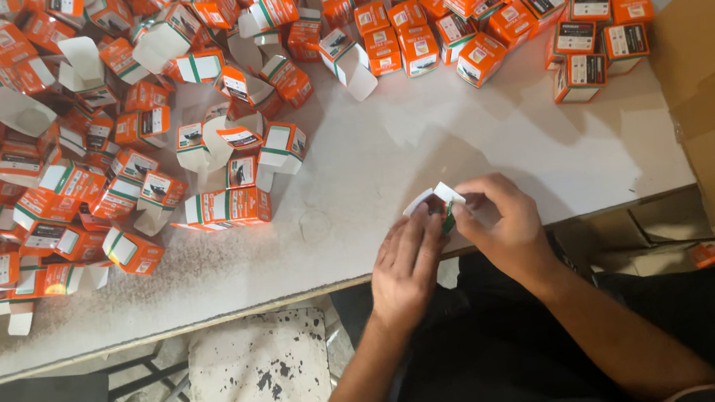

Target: The person folds flat cardboard boxes into open product boxes and sets each finished box on the table, repeating the folding cycle continuously while another person folds boxes nearby.

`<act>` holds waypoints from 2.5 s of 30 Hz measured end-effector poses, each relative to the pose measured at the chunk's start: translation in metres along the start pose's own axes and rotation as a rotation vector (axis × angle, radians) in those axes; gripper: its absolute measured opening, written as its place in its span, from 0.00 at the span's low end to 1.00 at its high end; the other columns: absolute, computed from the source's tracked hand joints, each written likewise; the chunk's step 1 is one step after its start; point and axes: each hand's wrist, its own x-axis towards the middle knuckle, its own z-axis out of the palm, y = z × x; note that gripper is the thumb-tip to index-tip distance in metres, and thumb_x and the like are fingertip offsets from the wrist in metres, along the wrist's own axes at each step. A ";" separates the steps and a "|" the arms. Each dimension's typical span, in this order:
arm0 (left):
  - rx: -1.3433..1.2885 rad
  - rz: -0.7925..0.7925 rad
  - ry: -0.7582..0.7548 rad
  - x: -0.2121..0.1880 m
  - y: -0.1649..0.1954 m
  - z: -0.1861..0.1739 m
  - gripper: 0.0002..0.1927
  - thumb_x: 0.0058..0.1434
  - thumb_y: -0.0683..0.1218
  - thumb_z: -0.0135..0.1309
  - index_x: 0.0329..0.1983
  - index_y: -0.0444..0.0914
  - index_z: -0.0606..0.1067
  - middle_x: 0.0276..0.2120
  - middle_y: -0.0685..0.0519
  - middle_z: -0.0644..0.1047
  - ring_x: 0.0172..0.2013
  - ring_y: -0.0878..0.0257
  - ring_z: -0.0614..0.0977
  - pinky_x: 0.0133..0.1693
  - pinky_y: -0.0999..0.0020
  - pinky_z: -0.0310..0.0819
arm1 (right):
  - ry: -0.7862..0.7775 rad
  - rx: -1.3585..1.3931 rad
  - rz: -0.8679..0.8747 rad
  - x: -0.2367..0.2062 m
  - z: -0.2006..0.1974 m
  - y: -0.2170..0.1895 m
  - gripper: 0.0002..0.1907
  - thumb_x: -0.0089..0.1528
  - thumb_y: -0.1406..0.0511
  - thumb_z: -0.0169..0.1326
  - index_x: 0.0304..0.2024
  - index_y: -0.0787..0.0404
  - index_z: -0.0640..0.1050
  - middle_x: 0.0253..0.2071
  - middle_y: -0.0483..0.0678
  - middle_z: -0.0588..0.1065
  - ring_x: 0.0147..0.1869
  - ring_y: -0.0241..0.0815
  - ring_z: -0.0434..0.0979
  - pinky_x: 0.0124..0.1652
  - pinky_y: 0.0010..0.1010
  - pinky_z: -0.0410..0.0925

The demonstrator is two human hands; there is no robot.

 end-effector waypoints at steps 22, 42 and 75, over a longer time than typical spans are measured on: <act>-0.227 -0.271 -0.086 0.005 -0.002 0.003 0.21 0.53 0.37 0.66 0.49 0.40 0.75 0.59 0.45 0.74 0.54 0.44 0.78 0.53 0.54 0.77 | -0.329 0.045 -0.134 0.013 -0.007 0.031 0.16 0.64 0.71 0.60 0.54 0.61 0.75 0.53 0.49 0.78 0.56 0.47 0.78 0.55 0.37 0.71; -0.097 -0.164 -0.049 0.002 0.003 0.000 0.16 0.58 0.36 0.60 0.49 0.37 0.75 0.61 0.42 0.72 0.58 0.42 0.76 0.57 0.53 0.76 | -0.344 -0.100 -0.602 0.025 -0.024 0.008 0.17 0.59 0.67 0.61 0.51 0.59 0.78 0.58 0.51 0.75 0.57 0.54 0.76 0.54 0.42 0.70; 0.574 -0.436 -0.451 0.433 -0.501 0.151 0.41 0.54 0.59 0.62 0.71 0.61 0.60 0.68 0.45 0.56 0.70 0.39 0.63 0.67 0.44 0.53 | -0.259 -0.789 -0.592 0.199 -0.111 0.177 0.32 0.52 0.56 0.72 0.59 0.46 0.77 0.61 0.52 0.69 0.63 0.60 0.71 0.54 0.47 0.70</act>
